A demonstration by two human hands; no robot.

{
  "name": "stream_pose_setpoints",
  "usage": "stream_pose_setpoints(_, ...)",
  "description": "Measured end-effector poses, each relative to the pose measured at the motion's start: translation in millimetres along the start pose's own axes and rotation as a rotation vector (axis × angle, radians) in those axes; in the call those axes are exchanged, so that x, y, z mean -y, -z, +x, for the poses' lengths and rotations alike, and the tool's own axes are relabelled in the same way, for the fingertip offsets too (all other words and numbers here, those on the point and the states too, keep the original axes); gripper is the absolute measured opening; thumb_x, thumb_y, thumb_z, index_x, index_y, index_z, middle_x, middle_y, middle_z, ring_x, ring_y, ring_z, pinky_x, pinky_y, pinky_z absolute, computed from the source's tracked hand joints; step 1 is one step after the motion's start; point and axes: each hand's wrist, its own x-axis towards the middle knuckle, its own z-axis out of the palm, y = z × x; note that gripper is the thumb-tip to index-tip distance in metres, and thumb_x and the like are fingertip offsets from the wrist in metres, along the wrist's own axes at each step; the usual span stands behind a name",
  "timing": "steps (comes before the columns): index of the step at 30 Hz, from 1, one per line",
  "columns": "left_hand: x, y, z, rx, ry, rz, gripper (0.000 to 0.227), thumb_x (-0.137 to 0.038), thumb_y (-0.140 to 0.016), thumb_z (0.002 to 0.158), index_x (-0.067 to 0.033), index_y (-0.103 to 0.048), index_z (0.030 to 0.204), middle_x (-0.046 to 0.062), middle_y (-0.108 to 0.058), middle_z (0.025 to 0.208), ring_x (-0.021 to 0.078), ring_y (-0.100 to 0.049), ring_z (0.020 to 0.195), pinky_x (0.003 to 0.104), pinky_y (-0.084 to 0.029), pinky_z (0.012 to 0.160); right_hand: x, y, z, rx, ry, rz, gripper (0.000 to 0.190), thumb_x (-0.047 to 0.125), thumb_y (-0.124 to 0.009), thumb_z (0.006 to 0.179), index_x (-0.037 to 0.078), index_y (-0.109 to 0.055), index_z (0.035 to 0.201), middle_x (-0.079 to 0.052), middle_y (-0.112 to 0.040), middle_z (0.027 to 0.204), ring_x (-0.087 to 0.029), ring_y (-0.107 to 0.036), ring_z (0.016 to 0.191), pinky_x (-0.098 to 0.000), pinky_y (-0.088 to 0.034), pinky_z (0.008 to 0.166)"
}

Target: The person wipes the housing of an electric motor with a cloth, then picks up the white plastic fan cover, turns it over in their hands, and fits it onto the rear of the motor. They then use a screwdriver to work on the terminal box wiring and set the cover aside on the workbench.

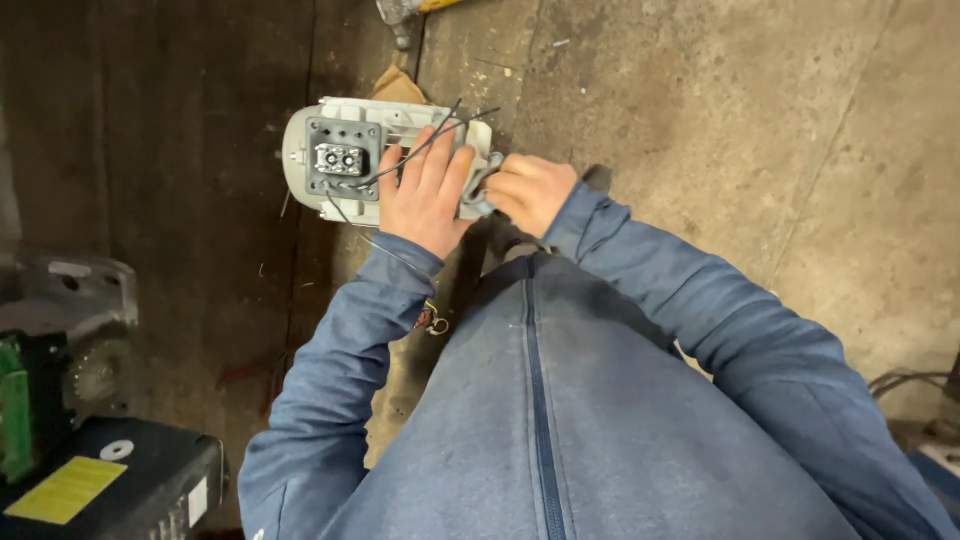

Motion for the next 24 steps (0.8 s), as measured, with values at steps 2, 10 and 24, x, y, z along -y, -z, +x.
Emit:
stream_pose_setpoints(2,5,-11,-10,-0.028,-0.008,0.096,0.06,-0.022,-0.067,0.079,-0.0121,-0.059,0.138,0.012,-0.051,0.152,0.0279,-0.044,0.144,0.055,-0.028,0.115,6,-1,1,-0.014,0.017,0.015,0.012,0.02,-0.069,0.094,0.014,-0.071,0.104,-0.006,-0.064,0.098,-0.029,-0.066,0.09,-0.04,-0.055,0.072)
stream_pose_setpoints(10,4,-5,-10,-0.024,-0.018,-0.028,0.065,-0.023,-0.07,0.07,-0.0092,-0.06,0.133,0.017,-0.051,0.149,0.0323,-0.044,0.14,0.058,-0.028,0.111,5,-2,-7,0.067,-0.022,0.01,0.01,0.024,-0.07,0.096,0.015,-0.07,0.101,-0.006,-0.063,0.092,-0.028,-0.066,0.085,-0.0409,-0.054,0.068)
stream_pose_setpoints(24,19,-10,-26,-0.021,-0.174,-0.052,0.078,-0.041,-0.092,0.066,-0.0132,-0.06,0.132,0.013,-0.049,0.153,0.0332,-0.045,0.144,0.058,-0.026,0.117,-17,6,-38,-0.28,-0.448,0.356,0.017,0.015,-0.061,0.104,0.002,-0.07,0.112,-0.012,-0.066,0.093,-0.027,-0.068,0.086,-0.0369,-0.054,0.077)
